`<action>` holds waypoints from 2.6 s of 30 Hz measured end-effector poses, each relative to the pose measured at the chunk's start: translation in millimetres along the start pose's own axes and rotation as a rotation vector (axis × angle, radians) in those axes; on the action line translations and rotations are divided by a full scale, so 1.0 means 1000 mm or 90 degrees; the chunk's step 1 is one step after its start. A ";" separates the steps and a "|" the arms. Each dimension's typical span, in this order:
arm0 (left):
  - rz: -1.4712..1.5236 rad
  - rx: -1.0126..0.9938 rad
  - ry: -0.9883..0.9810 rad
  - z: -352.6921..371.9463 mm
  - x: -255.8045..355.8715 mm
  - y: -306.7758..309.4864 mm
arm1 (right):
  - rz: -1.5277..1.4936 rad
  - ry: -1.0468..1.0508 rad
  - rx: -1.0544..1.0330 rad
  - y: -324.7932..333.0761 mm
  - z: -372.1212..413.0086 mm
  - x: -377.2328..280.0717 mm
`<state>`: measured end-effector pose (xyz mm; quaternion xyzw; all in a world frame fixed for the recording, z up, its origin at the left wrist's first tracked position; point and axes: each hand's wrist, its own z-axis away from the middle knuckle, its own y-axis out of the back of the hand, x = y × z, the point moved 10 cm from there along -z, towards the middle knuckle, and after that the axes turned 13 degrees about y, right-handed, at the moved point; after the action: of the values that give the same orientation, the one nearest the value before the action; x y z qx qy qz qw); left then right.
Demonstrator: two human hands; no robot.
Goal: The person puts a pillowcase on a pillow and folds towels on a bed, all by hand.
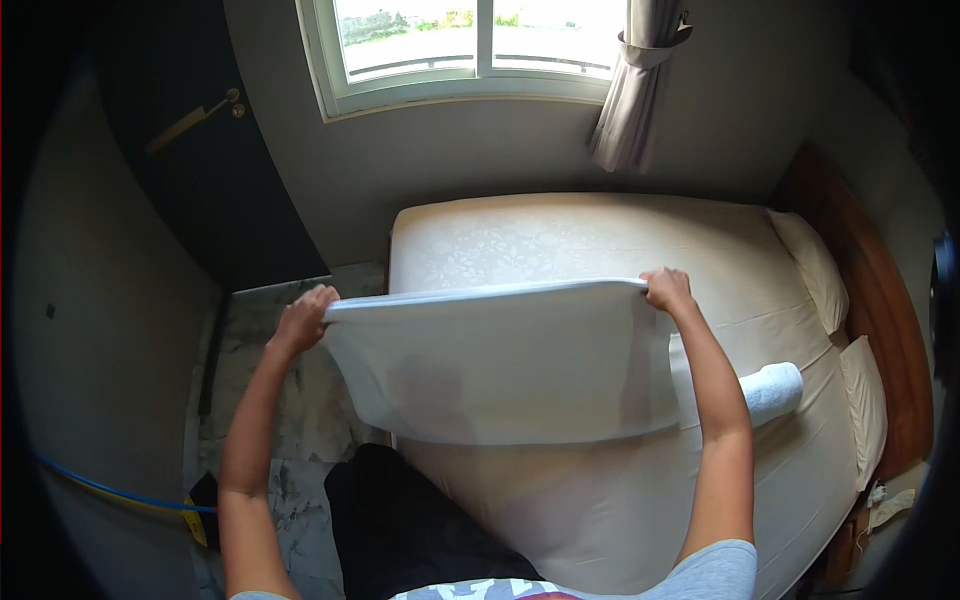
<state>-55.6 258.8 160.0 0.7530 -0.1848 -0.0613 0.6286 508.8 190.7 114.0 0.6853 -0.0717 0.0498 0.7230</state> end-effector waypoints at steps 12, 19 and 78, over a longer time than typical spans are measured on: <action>-0.088 0.314 -0.177 0.059 0.069 0.056 | 0.228 0.021 0.504 0.135 0.109 0.032; 0.007 -0.048 -0.222 0.136 0.095 -0.121 | -0.012 -0.021 0.103 -0.075 0.153 0.043; 0.649 -0.665 0.096 -0.009 0.072 -0.203 | -1.186 -0.467 0.681 -0.153 0.133 0.055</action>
<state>54.7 270.5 -25.2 0.1782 -0.4150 0.2103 0.8670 583.8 47.7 -20.1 0.6658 0.2889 -0.6873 0.0285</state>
